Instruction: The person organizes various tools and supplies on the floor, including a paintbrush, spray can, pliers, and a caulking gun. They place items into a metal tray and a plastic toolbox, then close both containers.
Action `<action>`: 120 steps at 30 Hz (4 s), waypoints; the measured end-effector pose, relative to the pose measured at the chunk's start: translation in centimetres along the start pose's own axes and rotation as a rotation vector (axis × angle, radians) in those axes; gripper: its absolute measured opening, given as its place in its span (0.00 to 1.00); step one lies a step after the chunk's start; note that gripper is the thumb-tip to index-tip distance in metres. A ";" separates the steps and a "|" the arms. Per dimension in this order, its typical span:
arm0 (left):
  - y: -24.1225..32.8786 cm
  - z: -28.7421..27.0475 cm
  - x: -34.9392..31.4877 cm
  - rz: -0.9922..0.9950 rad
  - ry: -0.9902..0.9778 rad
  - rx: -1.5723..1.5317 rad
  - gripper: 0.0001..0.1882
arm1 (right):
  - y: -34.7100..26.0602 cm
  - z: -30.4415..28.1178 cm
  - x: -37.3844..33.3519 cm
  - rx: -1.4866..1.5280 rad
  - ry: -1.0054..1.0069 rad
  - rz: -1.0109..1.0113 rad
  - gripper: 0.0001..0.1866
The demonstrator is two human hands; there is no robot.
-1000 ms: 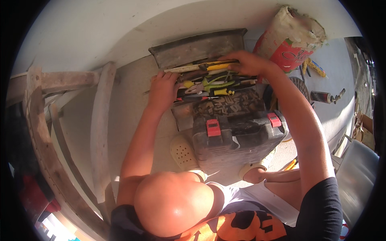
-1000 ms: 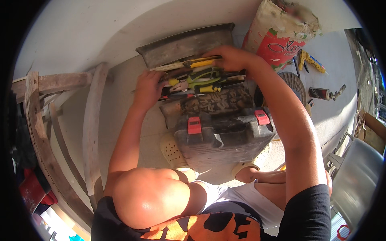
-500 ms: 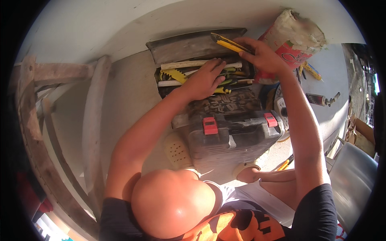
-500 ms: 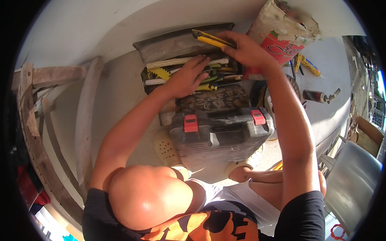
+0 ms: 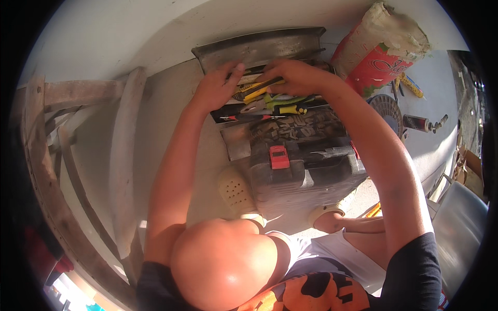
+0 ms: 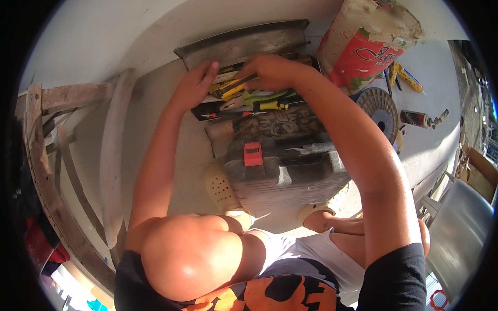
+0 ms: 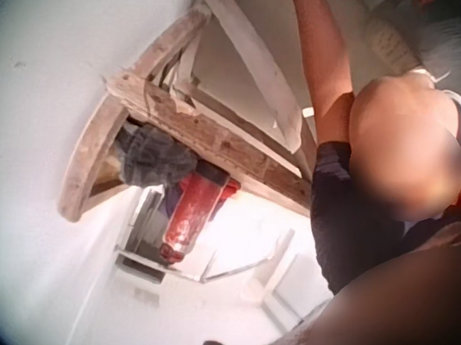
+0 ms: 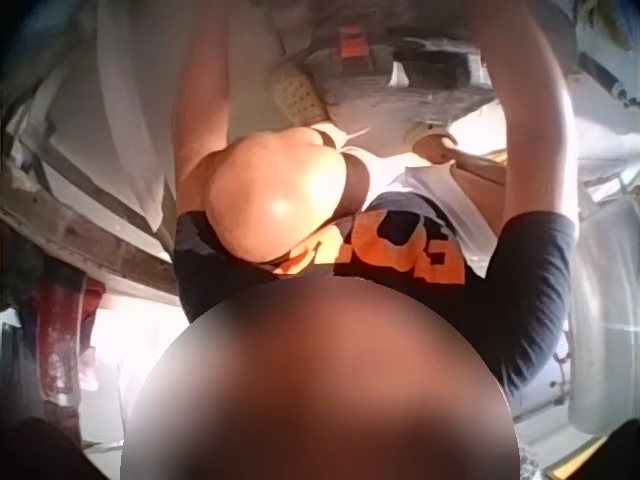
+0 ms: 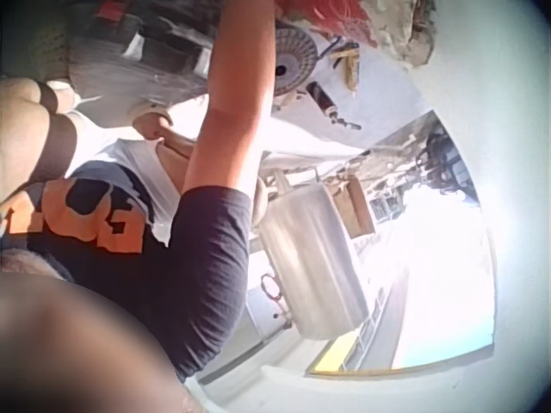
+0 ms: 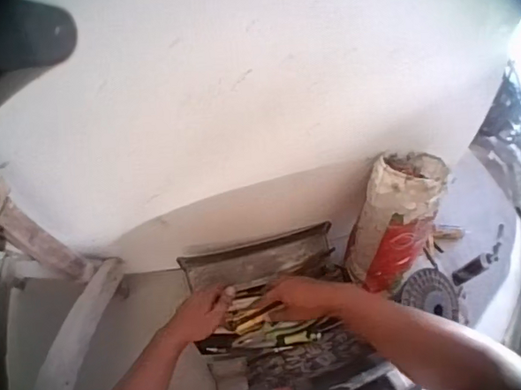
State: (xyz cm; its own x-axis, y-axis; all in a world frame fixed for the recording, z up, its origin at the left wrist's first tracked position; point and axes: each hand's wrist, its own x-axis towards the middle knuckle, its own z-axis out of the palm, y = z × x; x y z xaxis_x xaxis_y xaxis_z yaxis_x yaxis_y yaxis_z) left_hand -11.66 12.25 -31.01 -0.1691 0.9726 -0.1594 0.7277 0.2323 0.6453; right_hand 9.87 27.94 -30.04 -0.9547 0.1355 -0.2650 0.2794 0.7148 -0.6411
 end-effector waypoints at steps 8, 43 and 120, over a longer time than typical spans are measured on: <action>0.6 2.5 -2.5 0.184 0.001 0.463 0.49 | -0.2 -3.6 -4.1 -0.199 -0.033 0.432 0.28; 1.6 4.1 1.4 -0.025 0.043 0.104 0.48 | 3.3 -2.7 4.7 -0.372 -0.073 0.203 0.17; 29.5 -1.2 1.0 0.786 -0.051 0.122 0.22 | -8.7 -22.9 -28.6 0.079 1.048 0.163 0.13</action>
State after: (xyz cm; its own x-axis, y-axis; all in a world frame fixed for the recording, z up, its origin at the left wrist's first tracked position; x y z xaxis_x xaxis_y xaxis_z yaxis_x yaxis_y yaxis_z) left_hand 8.79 20.11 -11.26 0.4528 0.8490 0.2722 0.6895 -0.5270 0.4968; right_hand 32.41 33.60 -0.38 -0.5061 0.7760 0.3765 0.3822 0.5930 -0.7087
